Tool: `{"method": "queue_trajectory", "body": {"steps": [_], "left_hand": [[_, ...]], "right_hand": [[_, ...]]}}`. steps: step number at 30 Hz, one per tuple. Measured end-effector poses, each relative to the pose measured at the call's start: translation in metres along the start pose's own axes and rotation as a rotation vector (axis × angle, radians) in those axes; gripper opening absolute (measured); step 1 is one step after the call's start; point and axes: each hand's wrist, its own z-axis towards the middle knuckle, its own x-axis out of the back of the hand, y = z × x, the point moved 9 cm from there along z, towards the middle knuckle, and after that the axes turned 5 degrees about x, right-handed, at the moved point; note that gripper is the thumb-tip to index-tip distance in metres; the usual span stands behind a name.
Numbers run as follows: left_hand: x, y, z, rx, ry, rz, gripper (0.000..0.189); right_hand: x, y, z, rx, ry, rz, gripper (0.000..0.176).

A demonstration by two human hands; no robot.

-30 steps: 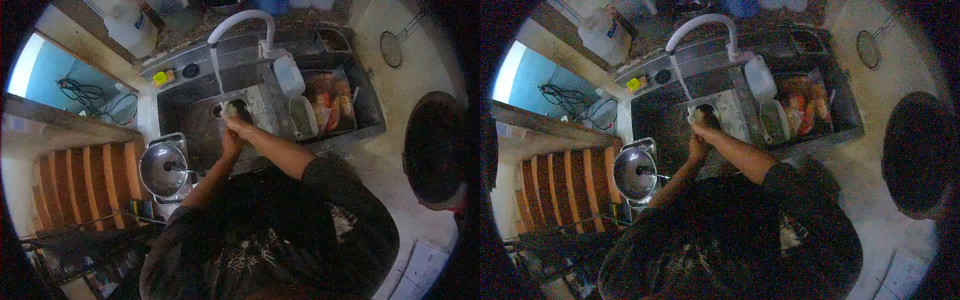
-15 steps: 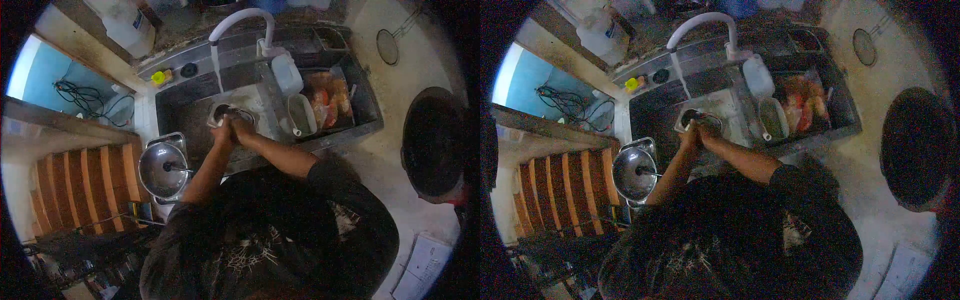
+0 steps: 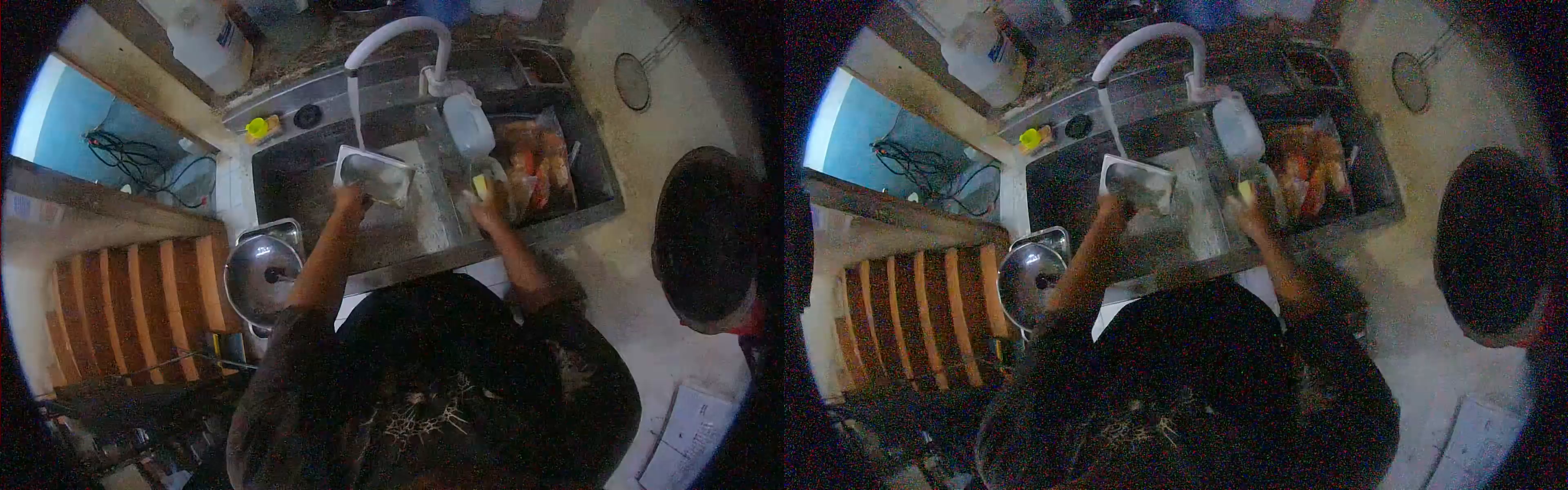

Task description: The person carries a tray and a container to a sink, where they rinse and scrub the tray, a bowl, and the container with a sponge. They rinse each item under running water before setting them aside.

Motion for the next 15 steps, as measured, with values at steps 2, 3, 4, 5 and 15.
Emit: {"method": "queue_trajectory", "body": {"steps": [2, 3, 4, 5, 15], "left_hand": [[-0.004, -0.017, 0.012, 0.177, 0.019, -0.121, 0.021], [-0.016, -0.020, 0.013, 0.220, -0.080, -0.272, 0.021], [-0.030, -0.024, 0.012, 0.264, -0.181, -0.423, 0.020], [-0.044, -0.027, 0.010, 0.306, -0.284, -0.574, 0.020], [-0.145, 0.106, -0.080, -0.439, -0.611, 0.320, 0.031]], "right_hand": [[0.005, 0.009, 0.003, -0.032, -0.059, -0.094, 0.033], [0.009, 0.012, 0.008, -0.047, -0.083, -0.142, 0.034], [0.013, 0.015, 0.014, -0.062, -0.107, -0.190, 0.034], [0.015, 0.017, 0.021, -0.077, -0.129, -0.238, 0.035], [-0.085, -0.123, 0.082, -0.615, -0.441, 1.134, 0.075]]}}
